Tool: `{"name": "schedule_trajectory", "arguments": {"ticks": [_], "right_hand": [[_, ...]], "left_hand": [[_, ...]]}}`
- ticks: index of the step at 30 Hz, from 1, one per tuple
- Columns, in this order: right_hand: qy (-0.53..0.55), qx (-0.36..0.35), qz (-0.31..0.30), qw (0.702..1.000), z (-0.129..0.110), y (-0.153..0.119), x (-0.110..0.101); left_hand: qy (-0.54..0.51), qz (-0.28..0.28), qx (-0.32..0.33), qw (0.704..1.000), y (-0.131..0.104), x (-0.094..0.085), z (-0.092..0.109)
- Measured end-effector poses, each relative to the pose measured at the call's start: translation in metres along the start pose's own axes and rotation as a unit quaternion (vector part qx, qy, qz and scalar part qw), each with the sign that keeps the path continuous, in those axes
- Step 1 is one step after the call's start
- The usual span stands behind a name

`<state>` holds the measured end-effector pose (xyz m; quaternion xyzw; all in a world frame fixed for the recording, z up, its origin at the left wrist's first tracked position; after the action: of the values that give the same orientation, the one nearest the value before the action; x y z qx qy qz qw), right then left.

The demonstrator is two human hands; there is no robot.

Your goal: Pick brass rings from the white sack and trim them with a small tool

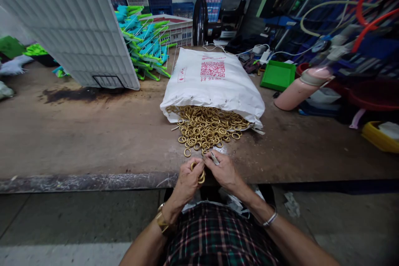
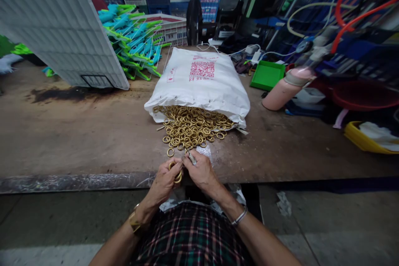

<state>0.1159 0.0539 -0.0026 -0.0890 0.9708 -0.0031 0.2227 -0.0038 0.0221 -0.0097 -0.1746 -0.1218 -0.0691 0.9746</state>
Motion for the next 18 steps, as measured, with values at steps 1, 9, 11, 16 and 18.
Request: {"name": "schedule_trajectory", "arguments": {"ticks": [1, 9, 11, 16, 18], "right_hand": [[0.002, -0.002, -0.002, 1.0, 0.001, 0.0, 0.001], [0.024, 0.028, 0.023, 0.999, 0.013, 0.003, -0.002], [-0.014, 0.019, 0.026, 0.999, 0.014, 0.001, -0.004], [-0.2, -0.078, -0.056, 0.975, 0.013, -0.009, -0.001], [-0.258, -0.1, -0.075, 0.958, 0.013, -0.011, 0.001]], "left_hand": [[-0.006, 0.0, 0.0, 1.0, 0.0, 0.0, -0.001], [-0.053, -0.016, -0.004, 0.998, 0.0, 0.002, -0.003], [-0.053, -0.012, -0.001, 0.998, 0.0, 0.003, -0.003], [-0.002, 0.011, 0.026, 1.0, -0.001, 0.002, -0.001], [0.019, 0.021, 0.037, 0.999, -0.001, 0.001, 0.0]]}}
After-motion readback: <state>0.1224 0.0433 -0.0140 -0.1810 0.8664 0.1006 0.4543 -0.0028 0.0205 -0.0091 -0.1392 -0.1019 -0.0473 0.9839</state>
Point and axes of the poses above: each hand's wrist, its own y-axis towards the middle knuckle, its own x-axis out of the palm, z = x × y, the point moved 2 cm from there along y, towards the middle knuckle, and after that the axes turned 2 degrees about -z, right-handed, at the moved point
